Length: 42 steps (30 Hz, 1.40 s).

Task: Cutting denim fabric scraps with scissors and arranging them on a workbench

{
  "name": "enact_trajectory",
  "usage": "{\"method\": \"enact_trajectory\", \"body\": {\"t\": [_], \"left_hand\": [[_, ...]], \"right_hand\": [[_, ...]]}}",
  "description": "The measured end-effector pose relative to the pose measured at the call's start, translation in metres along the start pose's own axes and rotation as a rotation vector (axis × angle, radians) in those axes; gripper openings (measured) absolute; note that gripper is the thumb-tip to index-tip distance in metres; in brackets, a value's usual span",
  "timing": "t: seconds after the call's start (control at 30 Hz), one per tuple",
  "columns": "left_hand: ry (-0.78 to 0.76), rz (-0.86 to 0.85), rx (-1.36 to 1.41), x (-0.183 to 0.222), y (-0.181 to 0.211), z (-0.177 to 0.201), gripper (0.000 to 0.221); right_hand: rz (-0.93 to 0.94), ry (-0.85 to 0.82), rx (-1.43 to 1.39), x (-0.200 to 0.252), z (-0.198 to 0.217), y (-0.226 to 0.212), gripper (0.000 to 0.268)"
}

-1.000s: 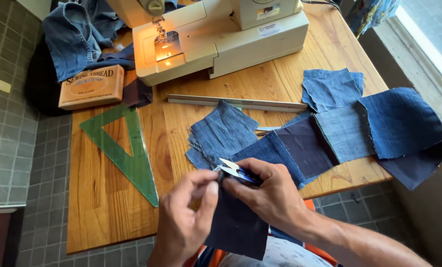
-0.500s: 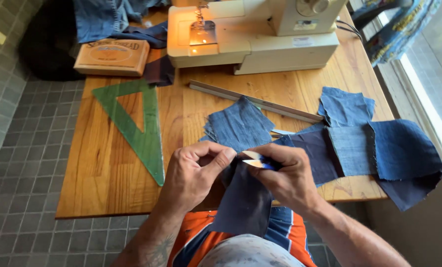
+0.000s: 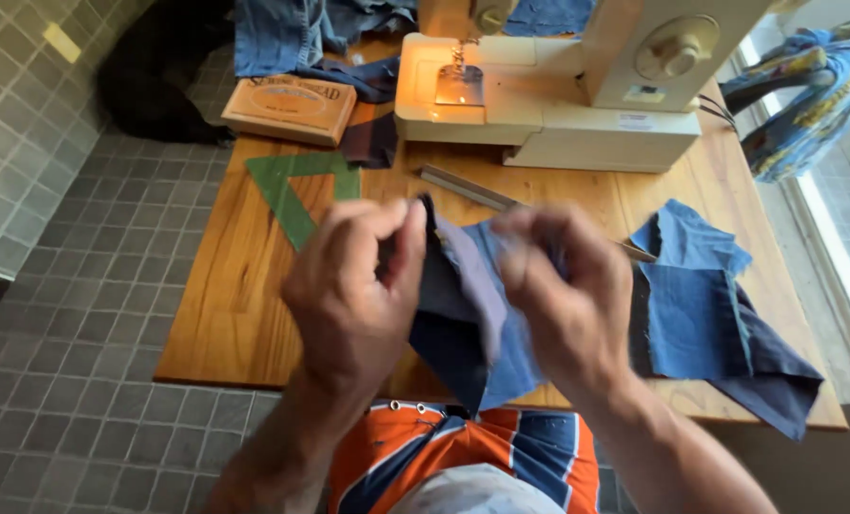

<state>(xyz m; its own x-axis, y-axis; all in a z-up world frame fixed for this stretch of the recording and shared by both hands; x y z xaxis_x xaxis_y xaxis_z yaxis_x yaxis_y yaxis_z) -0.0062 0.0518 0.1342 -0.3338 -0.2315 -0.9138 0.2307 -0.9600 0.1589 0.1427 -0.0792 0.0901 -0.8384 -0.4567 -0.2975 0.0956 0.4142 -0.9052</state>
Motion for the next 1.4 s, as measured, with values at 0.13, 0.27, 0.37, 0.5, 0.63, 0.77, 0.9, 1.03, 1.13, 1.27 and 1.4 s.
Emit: {"method": "enact_trajectory", "body": {"t": [0.13,0.27,0.37,0.5,0.63,0.77,0.9,1.03,1.13,1.27,1.4], "left_hand": [[-0.264,0.222,0.344,0.037,-0.012,-0.030,0.015],[-0.598,0.433,0.620,0.053,-0.015,-0.059,0.033],[-0.776,0.567,0.731,0.081,-0.021,-0.080,0.015],[-0.424,0.192,0.564,0.074,0.003,-0.046,0.009],[-0.292,-0.128,0.524,0.104,0.041,-0.029,0.017],[-0.352,-0.218,0.493,0.143,0.065,-0.037,0.033],[-0.239,-0.295,0.197,0.150,0.094,-0.019,0.042],[-0.258,-0.218,0.050,0.178,0.103,-0.022,0.030],[-0.322,0.059,0.268,0.199,0.096,-0.034,0.022],[-0.298,0.380,0.367,0.172,0.061,-0.042,0.009],[-0.178,0.180,0.341,0.134,0.027,-0.041,0.013]], "right_hand": [[-0.211,-0.218,0.150,0.019,0.019,0.046,0.064],[-0.146,-0.350,0.338,-0.003,0.038,0.057,0.017],[-0.216,-0.403,0.437,-0.007,0.047,0.064,0.021],[0.485,-0.474,0.759,0.007,0.052,0.042,0.019],[0.765,-0.442,0.726,0.059,0.066,0.029,0.042],[-0.170,-0.195,0.357,0.100,0.112,0.079,0.031],[-0.590,-0.045,-0.009,0.121,0.136,0.113,0.023],[-0.615,-0.199,-0.144,0.102,0.126,0.107,0.051],[-0.690,-0.289,-0.081,0.095,0.114,0.110,0.052],[-0.451,-0.390,-0.020,0.069,0.082,0.079,0.052],[-0.146,-0.410,-0.206,0.070,0.078,0.075,0.050]]}}
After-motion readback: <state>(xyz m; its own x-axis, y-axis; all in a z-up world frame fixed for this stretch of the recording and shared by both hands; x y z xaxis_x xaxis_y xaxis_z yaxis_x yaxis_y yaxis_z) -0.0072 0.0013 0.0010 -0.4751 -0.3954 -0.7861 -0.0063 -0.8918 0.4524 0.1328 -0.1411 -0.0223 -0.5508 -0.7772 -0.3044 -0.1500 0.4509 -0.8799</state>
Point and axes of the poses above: each hand's wrist, its own x-axis away from the middle knuckle, its own z-axis out of the back of the hand, y = z × x, the point moved 8 cm from there along -x, towards the middle knuckle, and after that the axes turned 12 degrees about -x, right-handed, at the moved point
